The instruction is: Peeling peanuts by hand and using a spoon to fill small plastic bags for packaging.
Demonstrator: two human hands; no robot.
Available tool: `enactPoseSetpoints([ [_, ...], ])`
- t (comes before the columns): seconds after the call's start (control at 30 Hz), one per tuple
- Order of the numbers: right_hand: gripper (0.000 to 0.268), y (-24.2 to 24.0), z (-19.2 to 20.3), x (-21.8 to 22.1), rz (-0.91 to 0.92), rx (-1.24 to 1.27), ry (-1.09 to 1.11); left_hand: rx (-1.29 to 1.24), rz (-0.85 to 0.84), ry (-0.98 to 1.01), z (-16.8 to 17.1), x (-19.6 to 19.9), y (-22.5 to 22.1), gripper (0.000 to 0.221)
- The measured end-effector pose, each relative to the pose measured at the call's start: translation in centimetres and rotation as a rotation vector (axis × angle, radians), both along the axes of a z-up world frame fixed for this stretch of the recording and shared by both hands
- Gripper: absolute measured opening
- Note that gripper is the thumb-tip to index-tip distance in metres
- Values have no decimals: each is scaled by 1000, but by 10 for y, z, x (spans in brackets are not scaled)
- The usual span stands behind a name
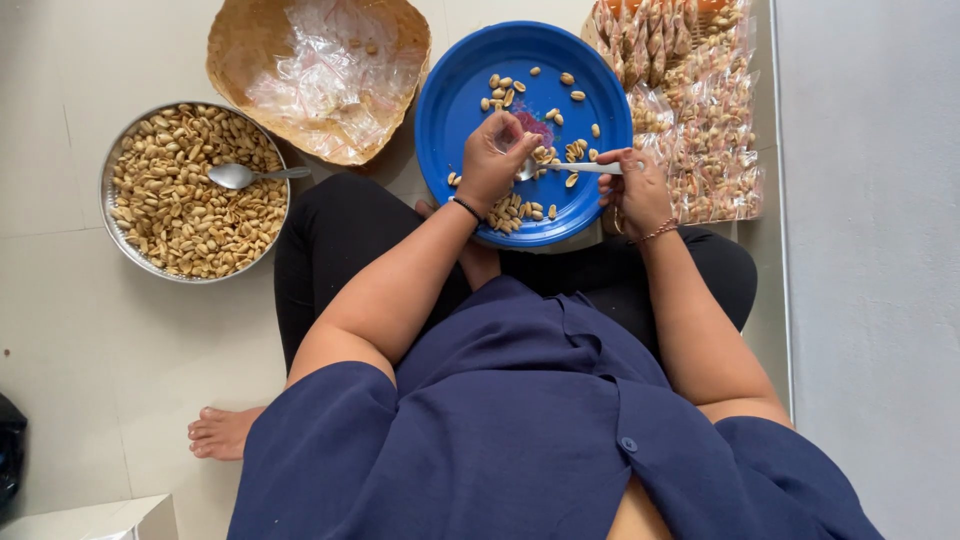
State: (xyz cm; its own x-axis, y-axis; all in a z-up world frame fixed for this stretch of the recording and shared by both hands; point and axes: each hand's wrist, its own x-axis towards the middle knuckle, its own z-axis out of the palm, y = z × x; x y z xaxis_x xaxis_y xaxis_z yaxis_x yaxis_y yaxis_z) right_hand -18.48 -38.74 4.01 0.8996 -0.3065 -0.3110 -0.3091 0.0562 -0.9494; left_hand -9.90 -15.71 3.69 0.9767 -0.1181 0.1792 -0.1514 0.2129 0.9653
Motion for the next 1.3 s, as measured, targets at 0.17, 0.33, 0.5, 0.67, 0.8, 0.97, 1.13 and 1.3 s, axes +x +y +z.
enactPoseSetpoints([
  [0.17,45,-34,0,-1,-86,13,-78,329,40,-288,11,16,28,26],
  [0.33,45,-51,36,-1,-166,3,-126,553,85,-442,-5,28,33,28],
  [0.5,46,-37,79,1,-169,-45,-232,706,42,-403,-6,23,24,29],
  [0.67,46,-8,97,11,-30,-237,-315,738,57,-417,-15,20,15,27],
  [0.8,41,11,115,18,170,-533,-411,764,72,-441,-22,20,11,25],
  [0.97,33,53,163,14,303,-844,-502,780,43,-450,-17,18,9,26],
  [1.13,27,73,184,12,414,-1240,-550,770,15,-420,-9,17,10,31],
  [1.3,29,47,174,23,347,-1125,-646,568,-41,-278,-17,25,19,30],
])
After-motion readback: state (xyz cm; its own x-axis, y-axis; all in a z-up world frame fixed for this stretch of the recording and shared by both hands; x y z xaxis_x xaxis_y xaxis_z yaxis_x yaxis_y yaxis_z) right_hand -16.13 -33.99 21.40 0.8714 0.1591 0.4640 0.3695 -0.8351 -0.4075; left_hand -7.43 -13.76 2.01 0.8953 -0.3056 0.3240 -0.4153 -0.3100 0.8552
